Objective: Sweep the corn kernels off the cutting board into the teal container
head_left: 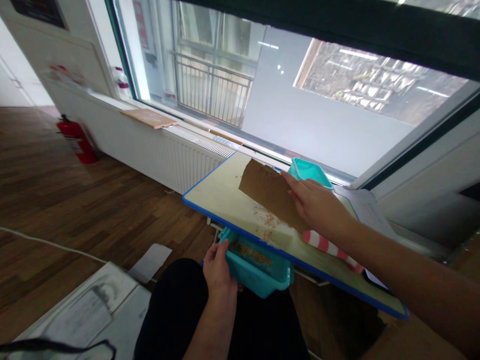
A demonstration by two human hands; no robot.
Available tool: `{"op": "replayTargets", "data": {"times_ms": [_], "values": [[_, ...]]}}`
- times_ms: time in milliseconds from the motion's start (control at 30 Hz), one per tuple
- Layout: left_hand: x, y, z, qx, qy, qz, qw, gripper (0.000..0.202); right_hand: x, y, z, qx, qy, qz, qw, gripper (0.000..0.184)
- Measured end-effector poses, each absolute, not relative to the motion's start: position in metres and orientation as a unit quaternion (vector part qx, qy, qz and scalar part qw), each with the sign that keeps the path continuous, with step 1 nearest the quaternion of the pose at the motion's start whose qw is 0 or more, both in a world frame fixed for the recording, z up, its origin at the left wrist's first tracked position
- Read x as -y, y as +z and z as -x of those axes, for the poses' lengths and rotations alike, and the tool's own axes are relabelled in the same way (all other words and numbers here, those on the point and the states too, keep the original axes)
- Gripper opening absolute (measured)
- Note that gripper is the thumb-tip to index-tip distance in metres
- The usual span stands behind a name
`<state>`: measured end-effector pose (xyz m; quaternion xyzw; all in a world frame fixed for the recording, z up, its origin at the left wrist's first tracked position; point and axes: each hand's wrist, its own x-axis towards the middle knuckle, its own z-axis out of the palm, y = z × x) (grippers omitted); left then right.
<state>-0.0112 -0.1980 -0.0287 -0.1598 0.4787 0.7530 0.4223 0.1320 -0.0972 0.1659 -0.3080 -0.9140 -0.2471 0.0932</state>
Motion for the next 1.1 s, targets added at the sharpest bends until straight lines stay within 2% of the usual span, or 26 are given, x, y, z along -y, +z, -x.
{"op": "replayTargets", "data": {"times_ms": [667, 1100], "values": [[0.198, -0.032, 0.013, -0.475, 0.757, 0.137, 0.426, 0.026, 0.088, 0.146, -0.126, 0.934, -0.177, 0.295, 0.101, 0.055], [0.205, -0.025, -0.002, -0.473, 0.736, 0.154, 0.46, 0.028, 0.114, 0.15, -0.113, 0.934, -0.147, 0.322, 0.049, 0.06]]}}
